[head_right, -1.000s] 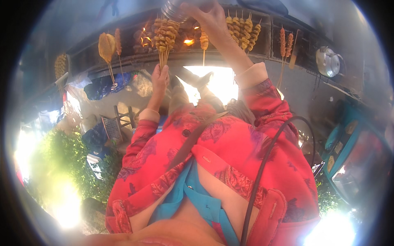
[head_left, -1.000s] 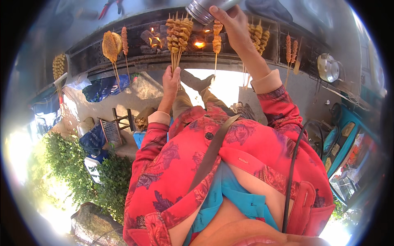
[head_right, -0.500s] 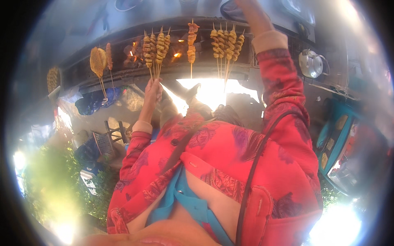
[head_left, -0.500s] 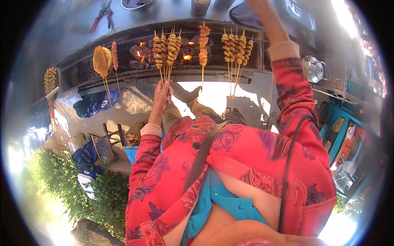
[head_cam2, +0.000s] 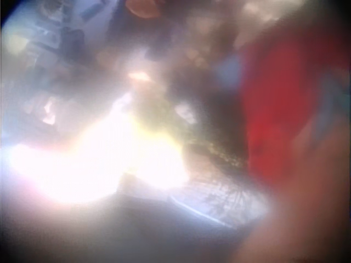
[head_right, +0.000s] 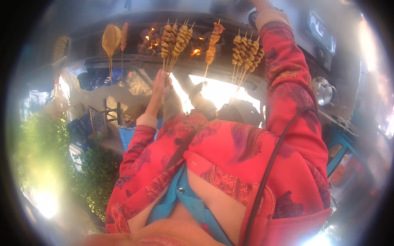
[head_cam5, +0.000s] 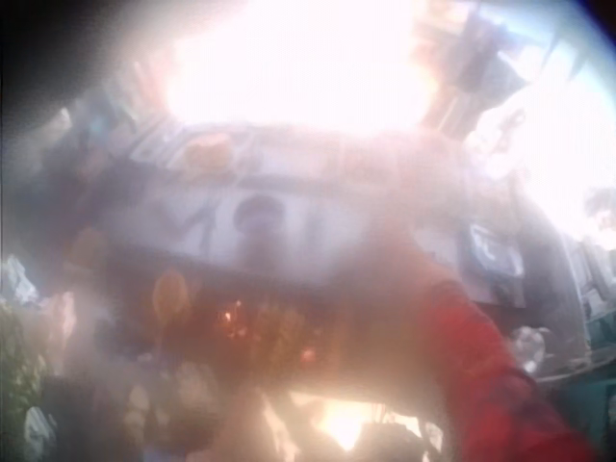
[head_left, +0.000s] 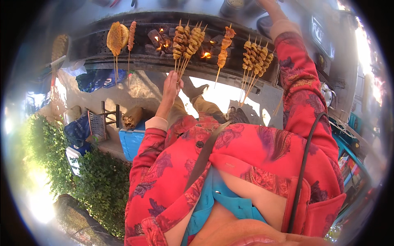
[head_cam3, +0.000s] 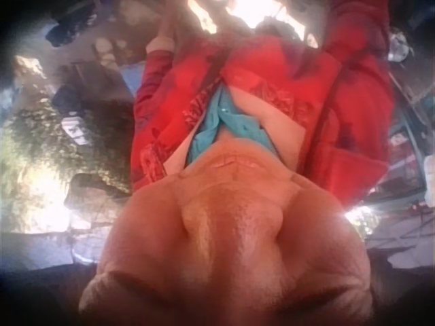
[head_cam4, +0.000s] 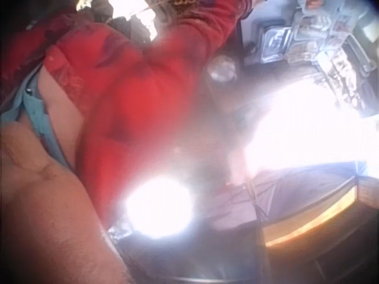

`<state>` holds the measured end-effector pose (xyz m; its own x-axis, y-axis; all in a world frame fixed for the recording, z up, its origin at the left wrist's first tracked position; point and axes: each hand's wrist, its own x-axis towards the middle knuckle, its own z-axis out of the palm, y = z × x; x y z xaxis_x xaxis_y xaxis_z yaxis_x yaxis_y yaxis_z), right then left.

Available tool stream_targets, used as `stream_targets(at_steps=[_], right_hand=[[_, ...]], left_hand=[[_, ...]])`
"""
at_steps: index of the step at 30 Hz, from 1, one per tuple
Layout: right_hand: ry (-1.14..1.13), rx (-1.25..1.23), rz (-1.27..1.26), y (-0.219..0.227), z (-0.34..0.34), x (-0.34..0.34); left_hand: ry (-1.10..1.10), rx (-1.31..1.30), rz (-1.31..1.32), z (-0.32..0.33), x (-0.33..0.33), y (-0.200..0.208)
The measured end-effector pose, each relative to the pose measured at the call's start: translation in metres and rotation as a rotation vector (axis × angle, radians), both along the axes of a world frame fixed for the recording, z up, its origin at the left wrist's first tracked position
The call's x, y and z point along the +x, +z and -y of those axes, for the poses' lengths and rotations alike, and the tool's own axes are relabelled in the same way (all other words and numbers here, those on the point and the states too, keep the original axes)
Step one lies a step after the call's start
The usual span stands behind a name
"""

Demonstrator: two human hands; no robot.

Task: The person grills various skewered foods over charcoal, applies sauce and seasoning, and packs cooked items into plastic bags. They handle multiple skewers, a sauce bottle, a seasoning shaker, and plastic bags while working at an outdoor street food cart.

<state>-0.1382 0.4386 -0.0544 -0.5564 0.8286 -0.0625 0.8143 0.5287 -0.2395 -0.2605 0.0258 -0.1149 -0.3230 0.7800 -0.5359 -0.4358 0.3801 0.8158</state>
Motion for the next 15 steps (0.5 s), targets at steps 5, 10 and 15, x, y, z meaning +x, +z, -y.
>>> stream_targets(at_steps=[5,10,15], right_hand=[[-0.071,-0.015,-0.281,0.016,0.01,0.027],[-0.229,-0.425,-1.119,0.057,0.053,0.057],[-0.195,-0.979,-1.818,0.058,0.118,0.079]], left_hand=[[0.131,-0.151,0.002,-0.007,0.007,-0.001],[-0.015,-0.062,0.02,-0.002,-0.005,-0.002],[-0.026,-0.083,0.006,-0.004,-0.005,-0.004]])
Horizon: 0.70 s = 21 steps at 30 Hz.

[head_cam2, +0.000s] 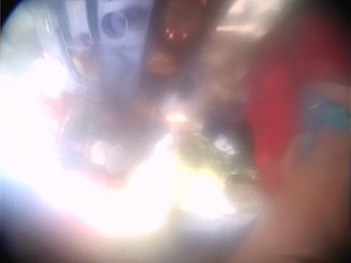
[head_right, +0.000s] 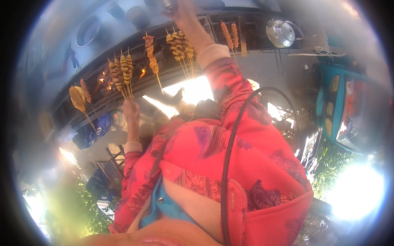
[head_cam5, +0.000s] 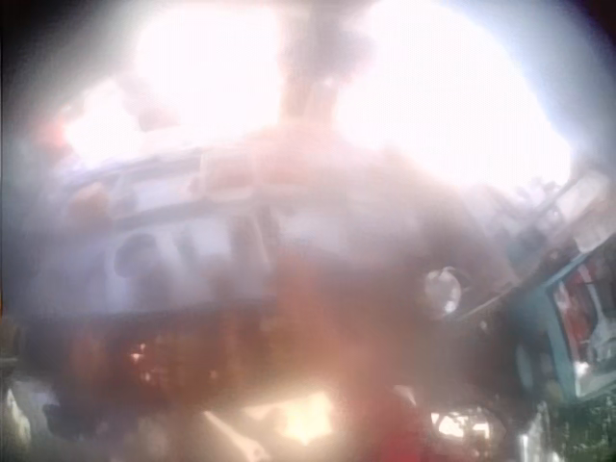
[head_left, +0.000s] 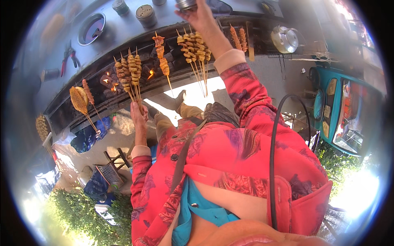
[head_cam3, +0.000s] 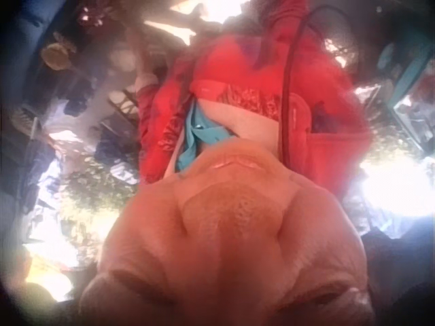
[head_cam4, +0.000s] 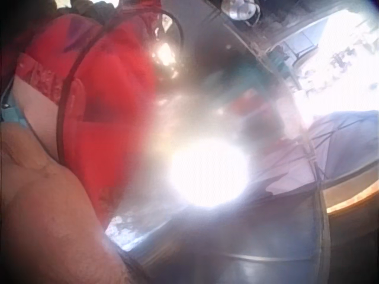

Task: The person grills various skewered foods over charcoal, applies sauce and seasoning, and packs cooked items into plastic bags. They handle multiple skewers, a sauce bottle, a seasoning shaker, and plastic bags while working at an outdoor street food cart.

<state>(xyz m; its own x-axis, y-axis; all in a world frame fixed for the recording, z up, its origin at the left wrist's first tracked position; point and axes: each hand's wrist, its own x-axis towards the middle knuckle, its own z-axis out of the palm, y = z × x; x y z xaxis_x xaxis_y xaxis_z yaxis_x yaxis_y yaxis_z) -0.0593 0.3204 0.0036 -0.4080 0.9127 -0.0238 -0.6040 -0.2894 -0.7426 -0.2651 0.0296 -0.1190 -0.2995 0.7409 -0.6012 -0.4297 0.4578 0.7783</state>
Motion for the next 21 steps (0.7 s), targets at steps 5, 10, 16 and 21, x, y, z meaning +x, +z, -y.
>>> stream_targets(at_steps=[5,10,16,21], right_hand=[[0.073,-0.079,-0.151,-0.012,0.038,-0.027],[0.118,-0.045,0.2,-0.025,0.058,-0.049],[0.178,0.071,0.33,-0.015,0.077,-0.081],[0.177,0.13,0.399,-0.012,0.063,-0.101]], left_hand=[[-0.025,0.044,-0.013,0.006,-0.005,-0.002],[-0.033,0.07,-0.021,0.001,-0.003,-0.004],[0.022,0.095,-0.087,0.004,0.004,-0.007],[-0.023,0.093,-0.39,0.003,0.003,-0.015]])
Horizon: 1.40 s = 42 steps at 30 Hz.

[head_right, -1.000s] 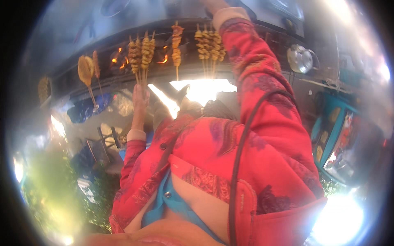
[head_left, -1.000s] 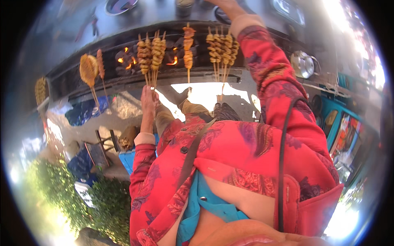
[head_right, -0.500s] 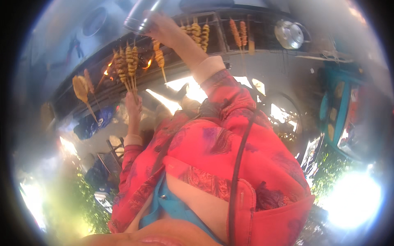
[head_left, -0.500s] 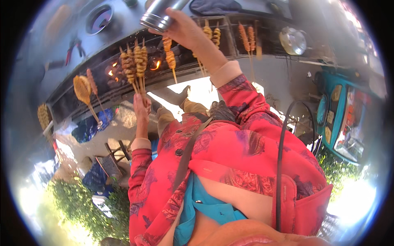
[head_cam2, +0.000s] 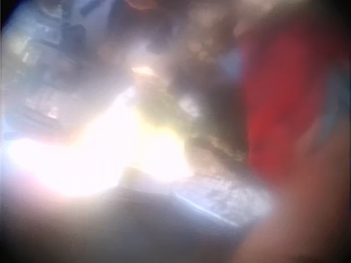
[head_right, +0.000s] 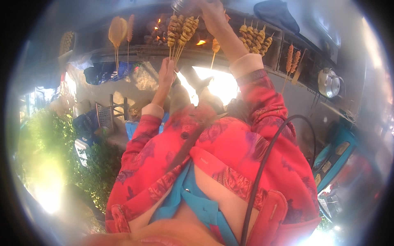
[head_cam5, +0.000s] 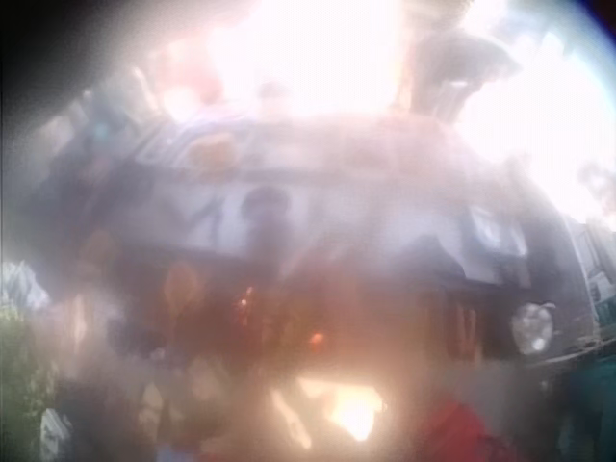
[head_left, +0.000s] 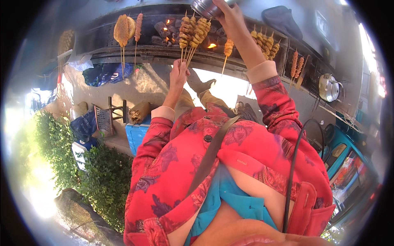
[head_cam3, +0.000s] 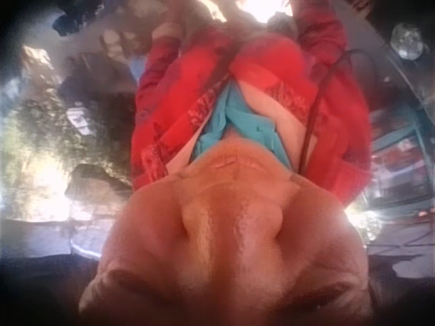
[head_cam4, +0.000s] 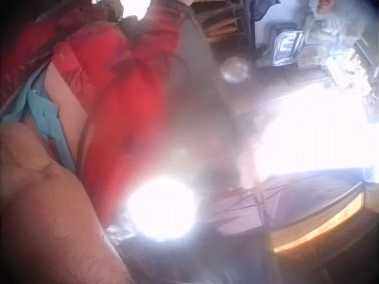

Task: The person grills various skewered foods over charcoal, applies sauce and seasoning, and packs cooked items into plastic bags. They handle multiple skewers, a sauce bottle, a seasoning shaker, and plastic bags while working at an outdoor street food cart.

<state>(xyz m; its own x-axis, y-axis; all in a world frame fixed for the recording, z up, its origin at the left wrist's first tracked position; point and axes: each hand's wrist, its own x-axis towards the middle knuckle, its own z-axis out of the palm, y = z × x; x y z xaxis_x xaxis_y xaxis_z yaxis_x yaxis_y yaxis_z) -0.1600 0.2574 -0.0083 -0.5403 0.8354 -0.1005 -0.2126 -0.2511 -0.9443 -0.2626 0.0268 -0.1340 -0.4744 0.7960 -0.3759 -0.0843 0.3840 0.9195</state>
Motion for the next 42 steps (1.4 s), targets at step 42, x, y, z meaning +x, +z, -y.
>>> stream_targets(at_steps=[42], right_hand=[[-0.103,-0.004,0.203,0.019,-0.143,0.151]], left_hand=[[-0.039,-0.104,0.653,-0.014,0.01,0.016]])
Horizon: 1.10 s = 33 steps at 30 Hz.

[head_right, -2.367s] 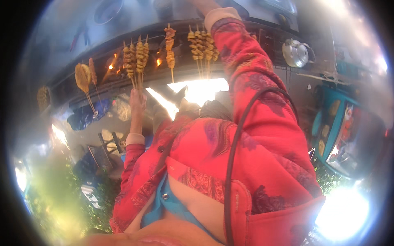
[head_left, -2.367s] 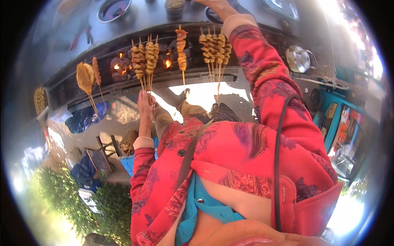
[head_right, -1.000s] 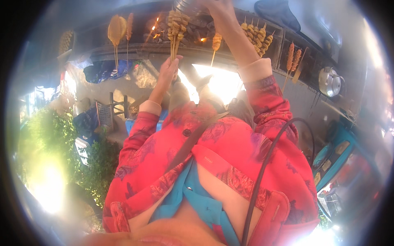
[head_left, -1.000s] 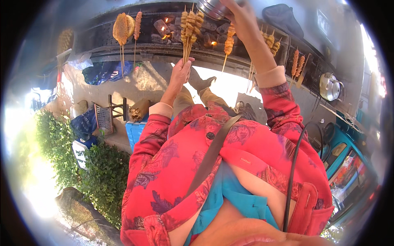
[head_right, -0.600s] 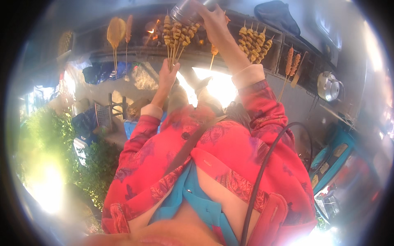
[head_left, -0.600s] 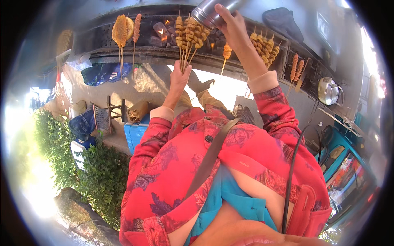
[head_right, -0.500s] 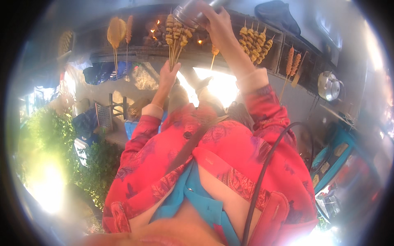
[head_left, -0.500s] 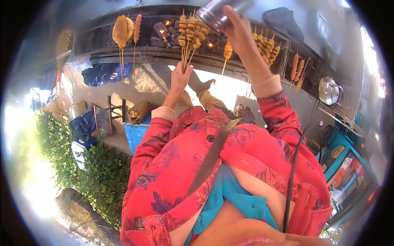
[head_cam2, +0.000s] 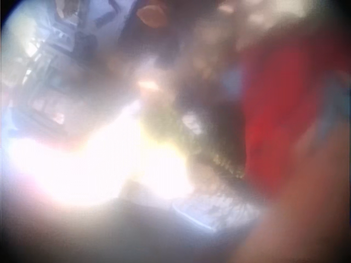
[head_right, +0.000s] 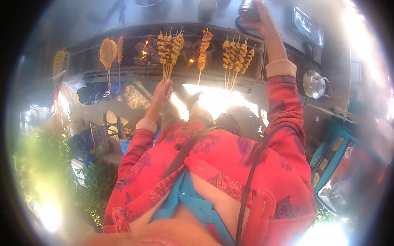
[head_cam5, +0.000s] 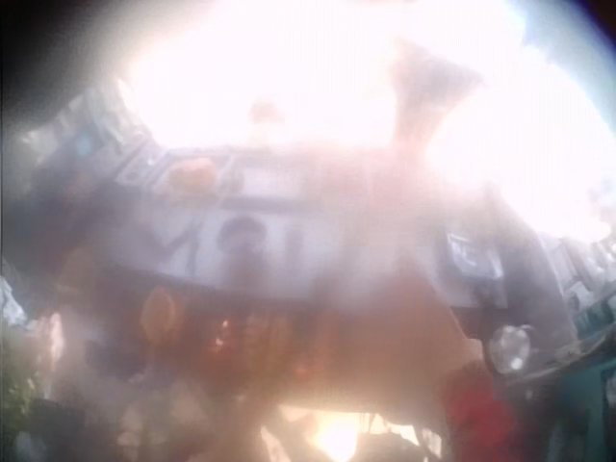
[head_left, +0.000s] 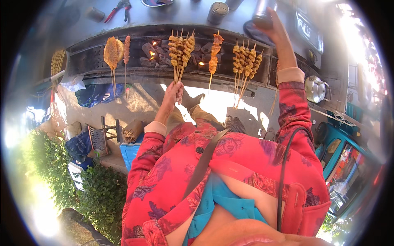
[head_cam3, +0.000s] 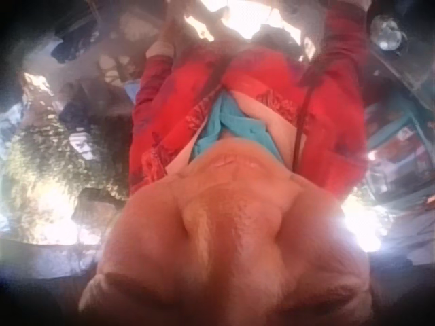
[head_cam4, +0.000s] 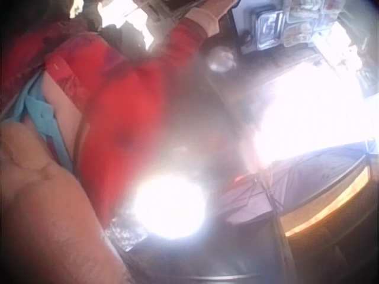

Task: The person grills various skewered foods over charcoal, applies sauce and seasoning, and packs cooked items into plastic bags. They handle multiple skewers, a sauce bottle, a seasoning shaker, and plastic bags while working at an outdoor street food cart.

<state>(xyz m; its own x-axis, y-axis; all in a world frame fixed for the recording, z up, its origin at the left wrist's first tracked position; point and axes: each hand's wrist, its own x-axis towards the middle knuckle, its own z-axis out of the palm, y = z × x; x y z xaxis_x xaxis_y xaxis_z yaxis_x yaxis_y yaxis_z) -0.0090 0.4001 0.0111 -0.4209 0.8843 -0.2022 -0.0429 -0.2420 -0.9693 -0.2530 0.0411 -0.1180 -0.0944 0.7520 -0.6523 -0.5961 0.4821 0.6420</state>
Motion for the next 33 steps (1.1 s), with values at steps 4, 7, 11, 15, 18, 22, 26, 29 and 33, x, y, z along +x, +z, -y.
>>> stream_targets(at_steps=[4,7,11,15,18,22,26,29,33], right_hand=[[-0.135,0.316,0.885,-0.015,-0.066,0.015],[-0.016,0.812,1.227,-0.049,-0.109,0.003],[0.056,0.805,1.41,-0.056,-0.105,-0.047],[0.021,1.237,1.182,-0.061,-0.135,-0.049],[0.095,1.163,0.798,-0.003,-0.124,-0.105],[0.385,0.866,0.615,0.042,-0.038,-0.227],[0.691,0.773,0.689,0.014,0.035,-0.358],[0.718,0.699,0.947,-0.022,0.045,-0.43],[0.676,0.602,1.243,-0.092,0.037,-0.5]], left_hand=[[-0.001,0.039,-0.137,0.001,0.003,0.008],[-0.037,0.058,-0.201,0.001,0.002,0.004],[0.009,0.055,-0.208,0.005,0.0,-0.005],[0.01,0.128,-0.2,0.002,-0.003,-0.02],[0.041,0.129,-0.08,0.008,-0.006,-0.003],[0.124,0.175,-0.076,0.043,-0.027,0.036],[0.356,0.239,-0.183,0.106,-0.084,0.043],[0.462,0.247,-0.198,0.131,-0.144,0.065],[0.642,0.176,-0.166,0.168,-0.19,0.063]])
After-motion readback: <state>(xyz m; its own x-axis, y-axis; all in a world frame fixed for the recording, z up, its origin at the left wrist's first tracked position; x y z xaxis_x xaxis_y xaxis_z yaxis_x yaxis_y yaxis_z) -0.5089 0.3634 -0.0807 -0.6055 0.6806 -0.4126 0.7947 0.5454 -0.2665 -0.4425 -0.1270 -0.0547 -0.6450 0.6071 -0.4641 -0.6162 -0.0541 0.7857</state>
